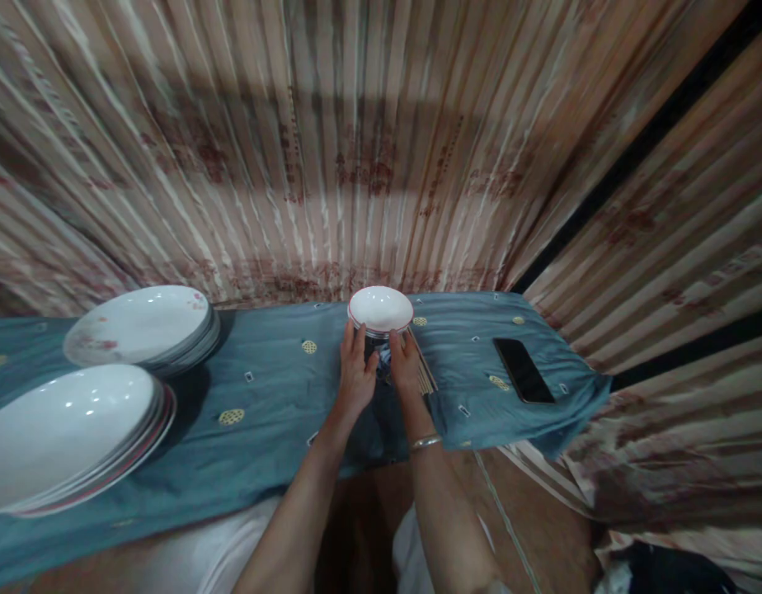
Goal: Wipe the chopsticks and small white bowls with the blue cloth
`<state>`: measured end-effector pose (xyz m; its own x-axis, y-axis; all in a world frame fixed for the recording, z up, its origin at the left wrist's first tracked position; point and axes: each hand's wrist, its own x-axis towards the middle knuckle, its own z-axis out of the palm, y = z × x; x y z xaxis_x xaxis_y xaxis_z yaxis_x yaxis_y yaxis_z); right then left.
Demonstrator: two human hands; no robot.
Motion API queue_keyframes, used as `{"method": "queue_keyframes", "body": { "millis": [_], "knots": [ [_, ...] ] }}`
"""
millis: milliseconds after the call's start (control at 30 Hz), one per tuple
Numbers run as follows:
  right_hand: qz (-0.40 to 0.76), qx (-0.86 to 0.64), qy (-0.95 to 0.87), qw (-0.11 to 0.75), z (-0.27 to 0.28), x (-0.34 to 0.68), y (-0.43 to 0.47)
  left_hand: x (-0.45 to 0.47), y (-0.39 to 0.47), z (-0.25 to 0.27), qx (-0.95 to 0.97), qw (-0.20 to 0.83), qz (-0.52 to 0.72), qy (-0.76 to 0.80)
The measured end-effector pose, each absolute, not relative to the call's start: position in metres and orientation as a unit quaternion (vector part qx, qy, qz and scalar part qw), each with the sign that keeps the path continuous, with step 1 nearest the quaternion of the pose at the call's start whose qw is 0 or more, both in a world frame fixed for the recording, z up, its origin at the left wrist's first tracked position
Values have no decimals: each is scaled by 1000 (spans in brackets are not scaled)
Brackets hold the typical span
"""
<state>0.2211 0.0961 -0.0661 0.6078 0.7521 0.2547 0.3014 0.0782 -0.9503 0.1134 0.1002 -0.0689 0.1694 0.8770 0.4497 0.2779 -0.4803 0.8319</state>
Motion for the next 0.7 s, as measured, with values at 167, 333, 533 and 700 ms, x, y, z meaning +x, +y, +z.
{"method": "queue_keyframes", "body": {
  "millis": [167, 333, 533, 700],
  "knots": [
    [182, -671, -410, 590, -64, 206, 85, 87, 80, -63, 712, 278, 493, 415],
    [255, -652, -412, 583, -72, 187, 74, 49, 65, -51, 724, 254, 484, 421],
    [395, -566, -495, 528, -77, 132, 54, -13, 57, -32, 701, 225, 510, 445],
    [442, -501, -552, 499, -73, 66, 43, -68, 51, -14, 661, 198, 549, 471]
  ]
}}
